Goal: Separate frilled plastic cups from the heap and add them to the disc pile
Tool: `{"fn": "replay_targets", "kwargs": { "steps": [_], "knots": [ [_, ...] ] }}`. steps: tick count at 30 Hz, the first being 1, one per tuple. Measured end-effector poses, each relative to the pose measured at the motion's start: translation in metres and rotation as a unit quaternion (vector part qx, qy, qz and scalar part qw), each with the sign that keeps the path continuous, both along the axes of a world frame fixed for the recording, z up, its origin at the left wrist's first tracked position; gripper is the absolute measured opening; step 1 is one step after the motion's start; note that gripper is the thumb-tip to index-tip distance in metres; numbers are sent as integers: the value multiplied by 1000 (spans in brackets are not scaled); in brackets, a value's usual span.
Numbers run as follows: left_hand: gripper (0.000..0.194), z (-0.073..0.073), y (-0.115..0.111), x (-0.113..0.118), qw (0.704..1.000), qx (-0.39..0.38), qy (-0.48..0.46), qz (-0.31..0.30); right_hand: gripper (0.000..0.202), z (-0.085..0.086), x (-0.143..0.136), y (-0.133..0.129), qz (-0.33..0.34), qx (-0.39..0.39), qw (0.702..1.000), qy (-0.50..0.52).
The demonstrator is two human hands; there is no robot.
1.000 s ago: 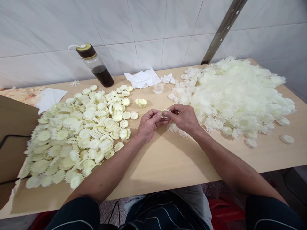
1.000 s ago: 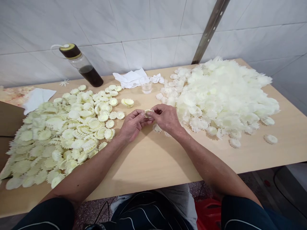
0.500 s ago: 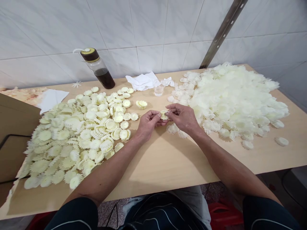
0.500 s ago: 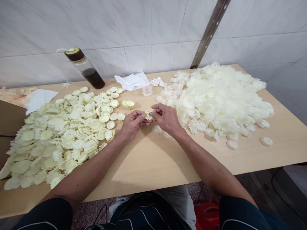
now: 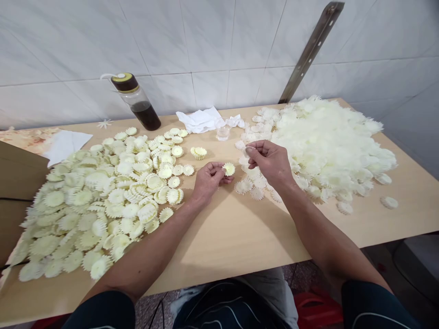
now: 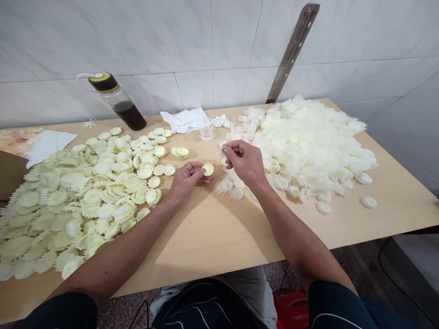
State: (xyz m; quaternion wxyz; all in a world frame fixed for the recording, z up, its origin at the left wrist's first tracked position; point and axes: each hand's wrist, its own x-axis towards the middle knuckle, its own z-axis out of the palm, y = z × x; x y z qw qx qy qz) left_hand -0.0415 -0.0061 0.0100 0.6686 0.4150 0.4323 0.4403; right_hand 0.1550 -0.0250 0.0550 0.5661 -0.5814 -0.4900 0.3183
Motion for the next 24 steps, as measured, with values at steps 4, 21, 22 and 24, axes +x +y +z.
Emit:
{"fn": "replay_targets", "kwargs": {
  "steps": [4,21,22,24],
  "knots": [
    [43,-1,-1,0,1000,18,-20,-14,37,6,7,-1,68,-14,998,2],
    [47,2,1,-4,998,-6,-57,-16,30,30,22,-12,115,-96,978,-142],
    [47,2,1,-4,998,-8,-58,-17,30,30,22,-12,117,-93,980,-133],
    [48,2,1,-3,998,-6,-57,-20,32,28,23,-11,123,-86,982,-116]
  ]
}}
